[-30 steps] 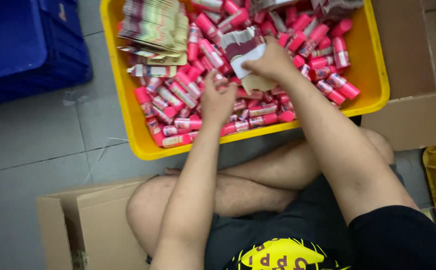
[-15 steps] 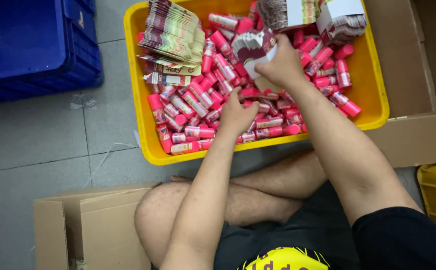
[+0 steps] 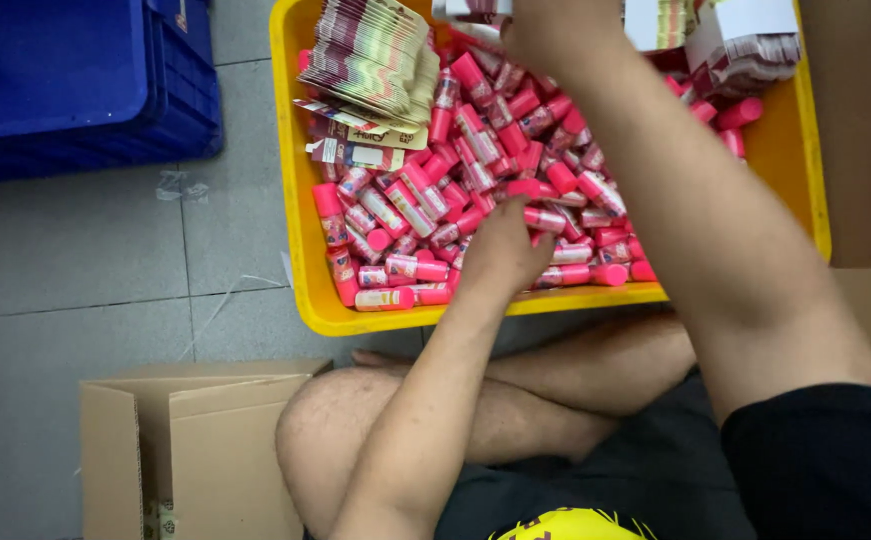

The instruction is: The person sits on the floor and manually folds small paper boxes to package pink cosmetic tubes taken from a large yellow bin.

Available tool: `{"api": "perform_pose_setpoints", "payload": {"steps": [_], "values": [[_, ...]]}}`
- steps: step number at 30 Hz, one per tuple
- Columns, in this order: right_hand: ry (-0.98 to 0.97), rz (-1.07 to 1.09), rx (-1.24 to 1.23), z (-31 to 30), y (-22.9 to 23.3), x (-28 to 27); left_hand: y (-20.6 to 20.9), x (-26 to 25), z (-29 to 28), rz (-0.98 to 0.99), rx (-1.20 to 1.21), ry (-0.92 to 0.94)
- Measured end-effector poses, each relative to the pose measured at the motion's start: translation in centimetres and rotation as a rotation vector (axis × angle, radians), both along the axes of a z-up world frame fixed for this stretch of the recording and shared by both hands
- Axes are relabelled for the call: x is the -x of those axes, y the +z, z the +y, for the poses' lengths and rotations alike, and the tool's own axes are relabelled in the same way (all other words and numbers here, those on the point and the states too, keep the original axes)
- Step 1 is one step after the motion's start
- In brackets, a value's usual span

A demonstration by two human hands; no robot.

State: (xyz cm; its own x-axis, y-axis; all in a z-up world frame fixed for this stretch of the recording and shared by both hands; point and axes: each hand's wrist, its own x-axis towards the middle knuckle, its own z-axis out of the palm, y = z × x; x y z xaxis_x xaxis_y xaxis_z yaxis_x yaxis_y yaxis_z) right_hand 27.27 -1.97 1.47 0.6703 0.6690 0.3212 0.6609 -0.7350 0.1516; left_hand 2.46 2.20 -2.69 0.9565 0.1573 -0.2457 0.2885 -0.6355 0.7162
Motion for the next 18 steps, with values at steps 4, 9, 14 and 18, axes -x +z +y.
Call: {"api": "perform_pose_setpoints", "payload": {"steps": [4,9,14,18], "values": [[0.029,0.478,0.103,1.4,-0.1,-1.9,-0.7,0.1,-0.3,-0.077,-0.037,0.001],[0.079,0.388,0.226,3.5,-0.3,-0.8,0.7,0.2,-0.3,0.149,-0.088,-0.101],[0.283,0.195,-0.045,9.9,2.1,7.7,2.6,-0.7,2.4,0.08,0.156,0.068],[0.528,-0.071,-0.206,11.5,-0.1,11.0,4.4,0.3,8.9,0.09,0.094,0.374]]}}
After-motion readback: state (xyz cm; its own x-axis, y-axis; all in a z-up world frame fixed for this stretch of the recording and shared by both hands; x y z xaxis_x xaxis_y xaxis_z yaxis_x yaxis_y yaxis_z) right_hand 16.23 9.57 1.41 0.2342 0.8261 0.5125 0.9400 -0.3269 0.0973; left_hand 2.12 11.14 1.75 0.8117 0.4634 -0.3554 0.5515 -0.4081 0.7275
